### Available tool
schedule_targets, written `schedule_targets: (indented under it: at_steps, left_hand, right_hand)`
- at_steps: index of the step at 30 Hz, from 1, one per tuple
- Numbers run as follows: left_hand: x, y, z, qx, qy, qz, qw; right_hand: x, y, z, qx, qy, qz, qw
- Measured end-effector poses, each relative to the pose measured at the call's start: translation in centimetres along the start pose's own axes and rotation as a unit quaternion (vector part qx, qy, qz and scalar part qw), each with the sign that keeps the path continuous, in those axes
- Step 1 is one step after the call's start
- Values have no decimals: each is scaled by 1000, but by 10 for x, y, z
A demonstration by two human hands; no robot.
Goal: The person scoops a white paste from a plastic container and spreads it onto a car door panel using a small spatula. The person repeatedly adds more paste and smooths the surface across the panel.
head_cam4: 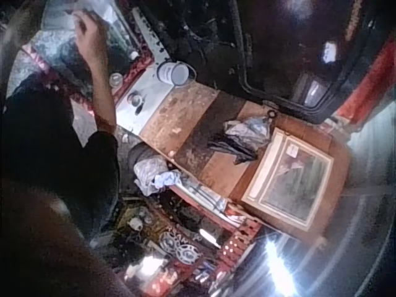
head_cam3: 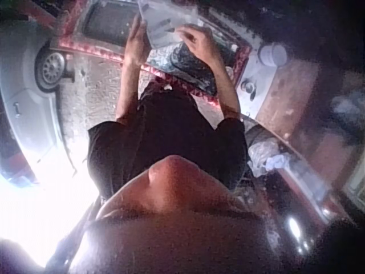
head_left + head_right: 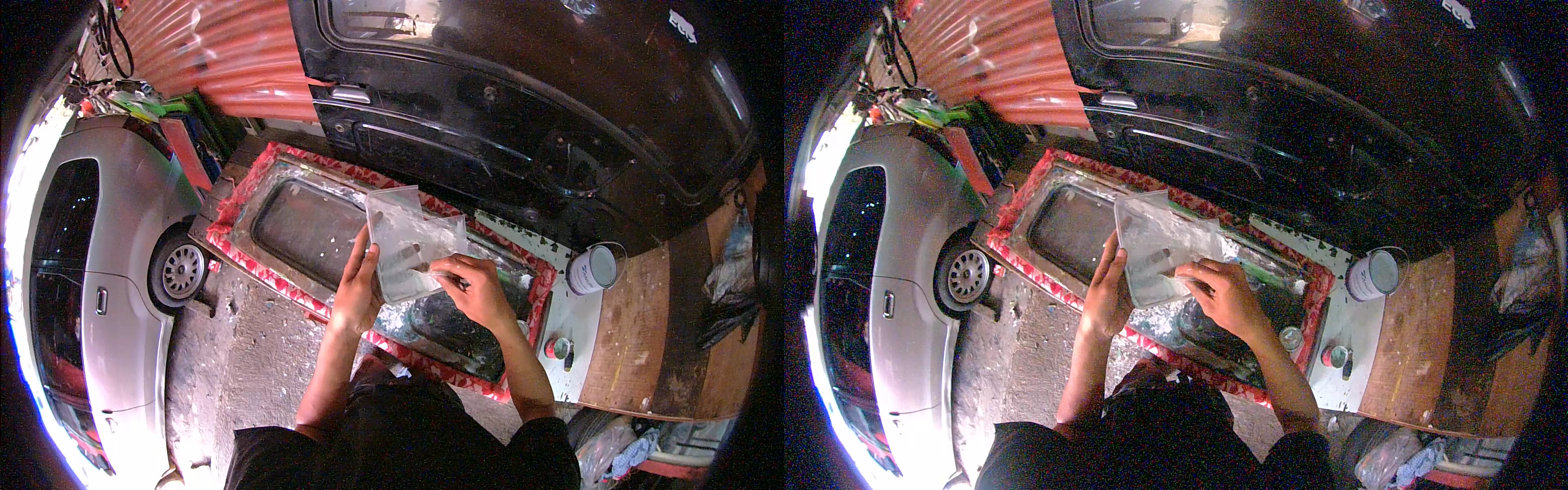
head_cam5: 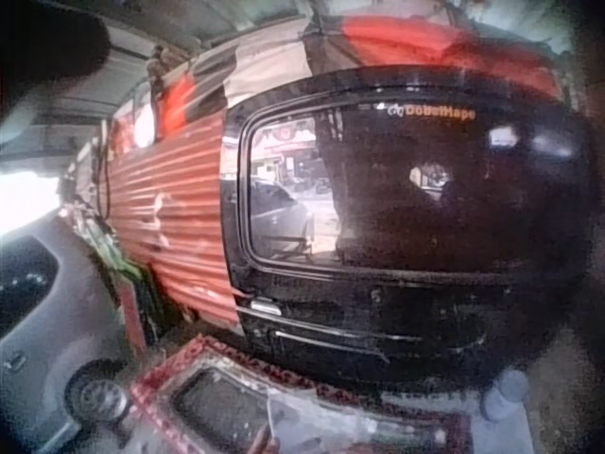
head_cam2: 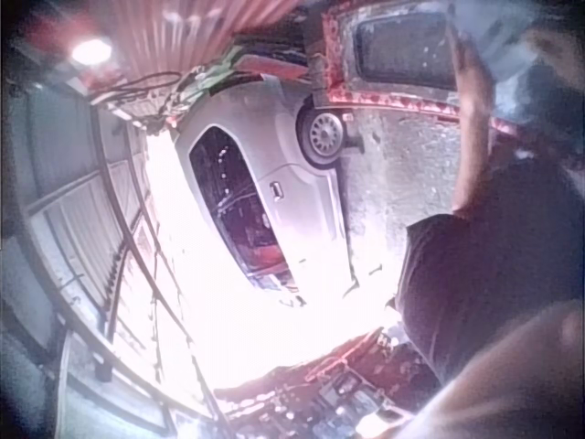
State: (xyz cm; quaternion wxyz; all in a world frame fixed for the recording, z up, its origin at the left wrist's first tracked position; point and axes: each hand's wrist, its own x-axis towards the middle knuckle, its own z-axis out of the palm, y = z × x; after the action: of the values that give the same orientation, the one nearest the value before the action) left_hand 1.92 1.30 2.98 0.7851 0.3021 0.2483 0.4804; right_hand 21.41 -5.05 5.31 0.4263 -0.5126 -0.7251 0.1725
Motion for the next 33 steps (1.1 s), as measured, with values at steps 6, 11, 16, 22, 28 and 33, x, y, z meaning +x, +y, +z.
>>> schedule_targets:
  at_steps: [6, 11, 16, 22, 28, 33]
  left_hand:
    - [0, -7, -1, -7, 2, -7, 1000]
    - [0, -13, 6, -27, -4, -4, 1000]
    - [4, -23, 4, -25, -3, 11, 1000]
    - [6, -21, 9, -30, -4, 20, 999]
    - [4, -23, 7, -23, 11, 36, 999]
    - [5, -22, 4, -43, 10, 34, 998]
  right_hand:
    - [-5, -3, 17, 27, 19, 34, 999]
    - [-12, -2, 37, 75, 60, 84, 992]
    - [-16, -2, 58, 64, 133, 83, 986]
    - [-18, 15, 66, 332, 149, 220, 905]
    - [-14, 17, 47, 312, 166, 212, 911]
    - [-17, 21, 39, 276, 119, 187, 935]
